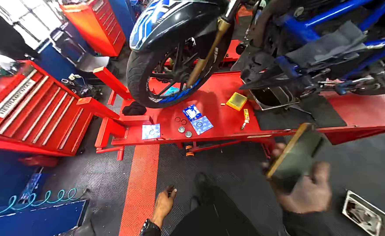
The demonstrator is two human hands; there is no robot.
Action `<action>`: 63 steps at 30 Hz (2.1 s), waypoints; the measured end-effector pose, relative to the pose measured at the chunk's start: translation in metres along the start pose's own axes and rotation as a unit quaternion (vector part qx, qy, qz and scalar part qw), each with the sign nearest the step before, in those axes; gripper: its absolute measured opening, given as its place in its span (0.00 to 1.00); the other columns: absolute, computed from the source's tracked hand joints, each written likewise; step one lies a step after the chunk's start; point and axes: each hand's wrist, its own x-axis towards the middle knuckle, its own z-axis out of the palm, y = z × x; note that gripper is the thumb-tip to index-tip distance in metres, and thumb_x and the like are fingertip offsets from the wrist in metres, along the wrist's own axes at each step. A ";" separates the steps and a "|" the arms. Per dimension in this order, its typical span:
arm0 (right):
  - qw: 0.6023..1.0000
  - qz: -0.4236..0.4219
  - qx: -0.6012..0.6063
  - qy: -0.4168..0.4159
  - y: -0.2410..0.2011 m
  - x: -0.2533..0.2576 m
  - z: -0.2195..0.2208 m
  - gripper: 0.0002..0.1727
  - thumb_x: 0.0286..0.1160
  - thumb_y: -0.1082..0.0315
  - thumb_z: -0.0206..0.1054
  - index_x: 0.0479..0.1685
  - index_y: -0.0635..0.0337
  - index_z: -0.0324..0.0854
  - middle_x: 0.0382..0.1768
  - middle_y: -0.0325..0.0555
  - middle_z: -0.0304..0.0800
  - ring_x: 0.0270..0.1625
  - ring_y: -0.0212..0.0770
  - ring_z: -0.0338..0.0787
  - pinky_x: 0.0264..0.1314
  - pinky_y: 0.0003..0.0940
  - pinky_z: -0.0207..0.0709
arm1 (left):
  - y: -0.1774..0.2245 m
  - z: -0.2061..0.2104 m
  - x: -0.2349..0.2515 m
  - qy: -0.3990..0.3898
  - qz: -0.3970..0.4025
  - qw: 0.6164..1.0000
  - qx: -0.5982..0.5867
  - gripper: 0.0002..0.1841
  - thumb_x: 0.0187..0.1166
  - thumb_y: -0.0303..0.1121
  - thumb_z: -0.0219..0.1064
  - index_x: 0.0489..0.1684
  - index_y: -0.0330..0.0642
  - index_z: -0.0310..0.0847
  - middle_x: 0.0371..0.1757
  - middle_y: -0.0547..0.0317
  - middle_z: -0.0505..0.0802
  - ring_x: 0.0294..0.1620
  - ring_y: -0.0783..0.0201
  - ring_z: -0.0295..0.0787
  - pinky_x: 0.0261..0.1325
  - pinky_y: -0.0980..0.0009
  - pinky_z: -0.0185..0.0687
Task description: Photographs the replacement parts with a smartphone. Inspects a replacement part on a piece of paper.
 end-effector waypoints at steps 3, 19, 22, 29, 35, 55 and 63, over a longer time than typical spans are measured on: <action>0.977 0.178 0.080 -0.085 0.073 0.025 0.029 0.39 0.79 0.31 0.55 0.79 0.48 0.76 0.72 0.56 0.84 0.72 0.58 0.86 0.72 0.66 0.78 | -0.024 -0.013 0.007 0.054 -0.034 0.996 -0.058 0.27 0.88 0.49 0.60 0.79 0.43 0.77 0.69 0.48 0.90 0.70 0.54 0.88 0.78 0.49 0.79; 0.843 0.477 0.137 -0.208 0.229 0.124 0.094 0.40 0.84 0.33 0.51 0.85 0.52 0.68 0.80 0.64 0.75 0.80 0.65 0.76 0.81 0.70 0.67 | 0.055 -0.132 -0.030 0.236 0.068 0.933 -0.264 0.19 0.90 0.36 0.54 0.68 0.36 0.84 0.56 0.53 0.97 0.53 0.59 0.96 0.60 0.57 0.93; 0.860 0.456 0.121 -0.193 0.235 0.113 0.107 0.41 0.84 0.31 0.48 0.85 0.51 0.68 0.79 0.63 0.76 0.80 0.64 0.77 0.80 0.68 0.69 | 0.110 -0.171 -0.005 0.149 0.172 0.933 -0.280 0.20 0.91 0.35 0.50 0.68 0.36 0.85 0.51 0.52 0.97 0.49 0.58 0.95 0.56 0.59 0.93; 0.906 0.399 0.079 -0.120 0.243 0.070 0.116 0.40 0.85 0.31 0.47 0.84 0.51 0.70 0.76 0.59 0.79 0.77 0.59 0.80 0.80 0.65 0.71 | 0.167 -0.202 0.036 -0.078 0.201 0.911 -0.351 0.17 0.91 0.33 0.54 0.51 0.31 0.88 0.28 0.52 0.91 0.23 0.62 0.87 0.28 0.66 0.89; 0.926 0.365 0.086 -0.041 0.247 0.022 0.118 0.46 0.79 0.23 0.43 0.85 0.46 0.69 0.79 0.60 0.77 0.80 0.63 0.76 0.81 0.71 0.67 | 0.172 -0.187 0.051 -0.166 0.208 0.924 -0.276 0.15 0.89 0.34 0.57 0.44 0.37 0.91 0.29 0.58 0.91 0.27 0.67 0.85 0.34 0.70 0.85; 0.941 0.311 0.125 -0.050 0.240 0.023 0.104 0.49 0.75 0.19 0.43 0.82 0.48 0.72 0.72 0.61 0.83 0.75 0.62 0.81 0.79 0.69 0.69 | 0.200 -0.166 0.042 -0.141 0.219 0.922 -0.285 0.16 0.90 0.33 0.55 0.46 0.32 0.88 0.32 0.52 0.91 0.31 0.62 0.88 0.38 0.68 0.87; 0.938 0.315 0.142 -0.035 0.239 0.017 0.097 0.46 0.81 0.24 0.41 0.82 0.52 0.71 0.70 0.65 0.83 0.74 0.64 0.81 0.78 0.71 0.69 | 0.198 -0.161 0.037 -0.141 0.221 0.920 -0.293 0.16 0.90 0.32 0.55 0.44 0.32 0.89 0.31 0.52 0.91 0.30 0.63 0.88 0.37 0.68 0.87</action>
